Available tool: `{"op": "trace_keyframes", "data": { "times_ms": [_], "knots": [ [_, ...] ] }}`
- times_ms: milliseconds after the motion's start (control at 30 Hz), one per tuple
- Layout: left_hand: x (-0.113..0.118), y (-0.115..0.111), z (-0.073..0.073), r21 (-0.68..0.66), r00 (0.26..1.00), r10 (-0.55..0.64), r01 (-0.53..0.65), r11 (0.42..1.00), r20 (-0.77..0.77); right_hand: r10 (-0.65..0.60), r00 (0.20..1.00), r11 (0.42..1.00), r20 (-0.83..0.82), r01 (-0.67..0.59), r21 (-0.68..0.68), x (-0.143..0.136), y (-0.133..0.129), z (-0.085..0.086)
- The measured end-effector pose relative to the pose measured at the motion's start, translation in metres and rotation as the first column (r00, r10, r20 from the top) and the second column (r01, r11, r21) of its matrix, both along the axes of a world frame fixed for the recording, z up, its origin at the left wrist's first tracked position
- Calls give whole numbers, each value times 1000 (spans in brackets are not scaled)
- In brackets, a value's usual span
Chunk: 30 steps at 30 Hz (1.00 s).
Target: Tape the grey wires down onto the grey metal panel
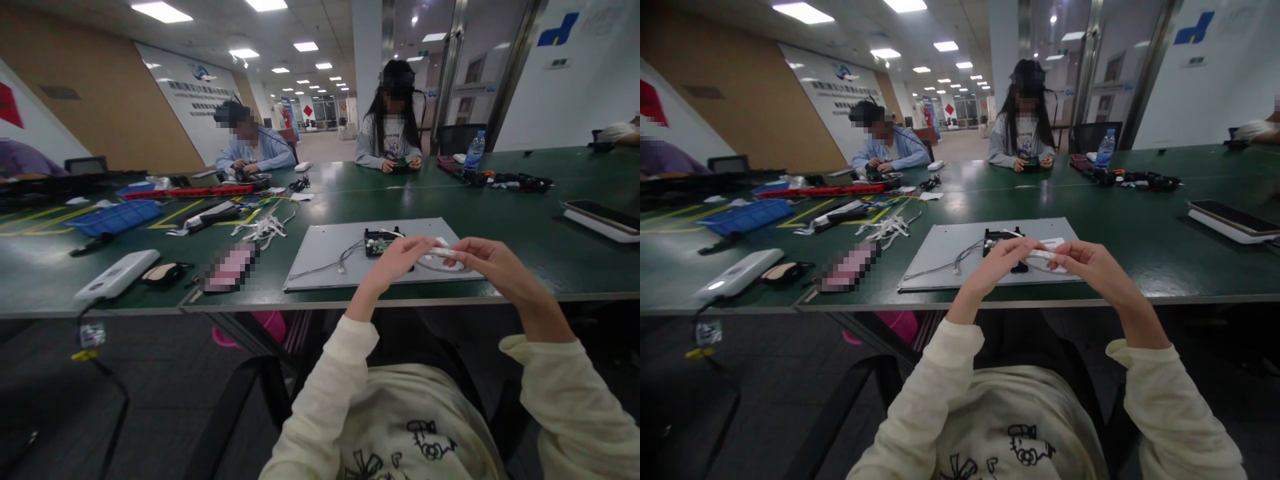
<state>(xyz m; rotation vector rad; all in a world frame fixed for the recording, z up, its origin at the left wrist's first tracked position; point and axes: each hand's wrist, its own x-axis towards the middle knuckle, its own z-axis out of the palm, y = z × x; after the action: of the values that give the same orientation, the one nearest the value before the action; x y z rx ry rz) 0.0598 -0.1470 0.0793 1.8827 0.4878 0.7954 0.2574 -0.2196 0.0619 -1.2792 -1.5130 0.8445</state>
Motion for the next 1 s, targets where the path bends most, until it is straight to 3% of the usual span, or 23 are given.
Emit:
{"op": "trace_keyframes", "data": {
  "times_ms": [167, 333, 500, 767, 1000],
  "knots": [
    [-17, -16, -16, -285, 987, -60, 102, 953, 150, 77, 995, 996, -70, -79, -38, -13, -9, 2],
    [-21, -27, -16, -409, 968, -28, 132, 903, 251, 143, 980, 987, -142, -151, -46, -17, -7, -4],
    [-25, -29, -18, -469, 940, 13, 158, 869, 342, 321, 933, 946, -162, -325, 5, -17, -10, -4],
    [-31, -29, -22, -451, 963, -64, 181, 874, 263, 373, 928, 928, -8, -373, 1, -13, -14, 3],
    [-34, -30, -20, -391, 981, -82, 147, 909, 178, 323, 940, 945, 106, -326, 8, -15, -17, 9]
  ]
}}
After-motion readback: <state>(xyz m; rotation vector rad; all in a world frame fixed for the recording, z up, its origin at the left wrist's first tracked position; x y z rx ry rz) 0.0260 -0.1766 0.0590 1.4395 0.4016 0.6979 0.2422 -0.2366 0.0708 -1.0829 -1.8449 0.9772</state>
